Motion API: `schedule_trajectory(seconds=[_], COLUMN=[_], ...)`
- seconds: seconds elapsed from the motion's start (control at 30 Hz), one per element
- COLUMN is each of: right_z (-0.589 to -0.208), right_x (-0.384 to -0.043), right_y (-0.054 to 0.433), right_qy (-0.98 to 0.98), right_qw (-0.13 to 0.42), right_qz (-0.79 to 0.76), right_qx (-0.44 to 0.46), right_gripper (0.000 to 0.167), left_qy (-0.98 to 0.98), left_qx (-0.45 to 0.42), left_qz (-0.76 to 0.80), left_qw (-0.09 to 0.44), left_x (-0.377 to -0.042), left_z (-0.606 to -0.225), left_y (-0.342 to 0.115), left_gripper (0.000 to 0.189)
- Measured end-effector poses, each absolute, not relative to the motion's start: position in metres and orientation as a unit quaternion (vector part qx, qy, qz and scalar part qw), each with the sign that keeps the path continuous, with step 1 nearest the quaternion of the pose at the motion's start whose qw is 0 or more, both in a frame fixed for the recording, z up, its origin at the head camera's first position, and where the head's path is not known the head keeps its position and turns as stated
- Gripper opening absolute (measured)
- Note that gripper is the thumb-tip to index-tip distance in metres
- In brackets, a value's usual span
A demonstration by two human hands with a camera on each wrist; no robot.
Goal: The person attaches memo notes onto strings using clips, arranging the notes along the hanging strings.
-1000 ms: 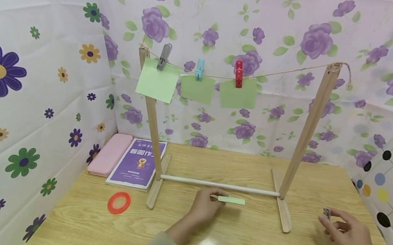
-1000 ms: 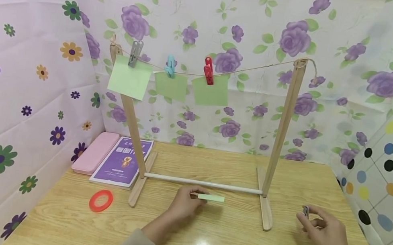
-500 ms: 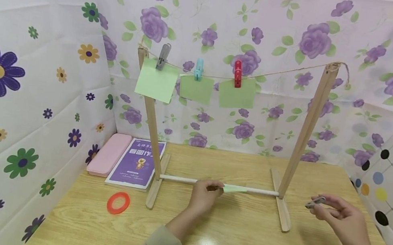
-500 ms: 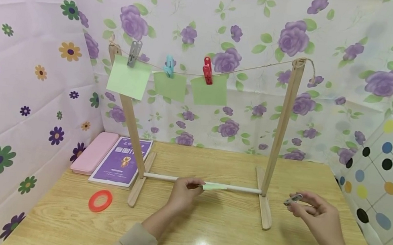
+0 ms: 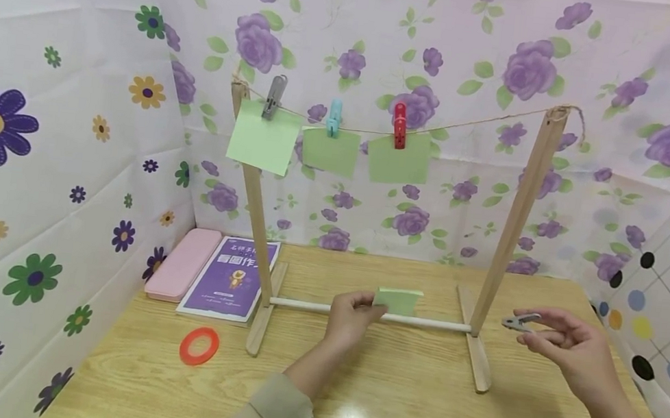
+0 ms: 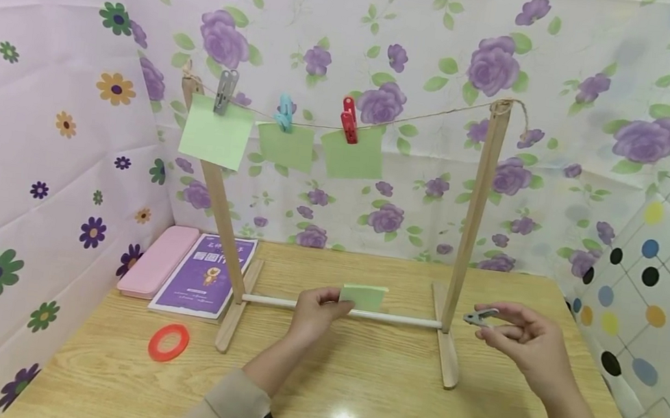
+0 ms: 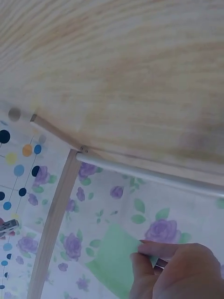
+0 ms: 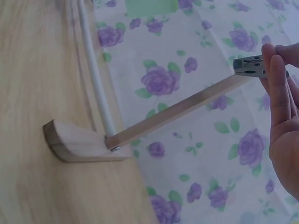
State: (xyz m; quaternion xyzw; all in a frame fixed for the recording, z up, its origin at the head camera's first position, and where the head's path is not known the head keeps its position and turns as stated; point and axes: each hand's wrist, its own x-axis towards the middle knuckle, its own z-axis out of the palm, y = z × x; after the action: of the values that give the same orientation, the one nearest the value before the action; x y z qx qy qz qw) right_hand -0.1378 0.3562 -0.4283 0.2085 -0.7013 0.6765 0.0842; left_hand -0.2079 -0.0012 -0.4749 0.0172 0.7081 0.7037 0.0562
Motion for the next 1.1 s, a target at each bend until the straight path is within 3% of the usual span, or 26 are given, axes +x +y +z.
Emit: schedule_trajectory(seconds=[0.33, 0.47, 0.67, 0.9, 1.1], right_z=[-0.388, -0.362, -0.318, -0.274, -0.246], right_x=[-0.145, -0.154, -0.171, -0.180, -0.185], right_y=[0.340, 0.331, 0.322, 0.303, 0.286], right_qy=[-0.785, -0.749, -0.677, -0.730, -0.765], right_qw=[0.211, 0.254, 0.297, 0.330, 0.343], right_qz=[0.555, 0.555, 0.556, 0.473, 0.428], right_qx=[0.176, 0.259, 0.379, 0.367, 0.337], right_gripper=[0.032, 0.032, 0.029, 0.029, 0.019], left_qy=[0.633, 0.645, 0.583, 0.534, 0.513], left_qx=[0.048, 0.034, 0.034, 0.021, 0.027], left_qz=[0.769, 0.760, 0.807, 0.841, 0.855], left_qw=[0.079, 0.079, 0.084, 0.081, 0.071], left_x=[-0.212, -0.214, -0.221, -0.226, -0.229], left_z=[-0.453, -0.442, -0.428, -0.412, -0.402], left_y=[0.006, 0.010, 0.017, 0.025, 0.032], left_gripper=[0.021, 0.021, 0.019, 0.027, 0.015])
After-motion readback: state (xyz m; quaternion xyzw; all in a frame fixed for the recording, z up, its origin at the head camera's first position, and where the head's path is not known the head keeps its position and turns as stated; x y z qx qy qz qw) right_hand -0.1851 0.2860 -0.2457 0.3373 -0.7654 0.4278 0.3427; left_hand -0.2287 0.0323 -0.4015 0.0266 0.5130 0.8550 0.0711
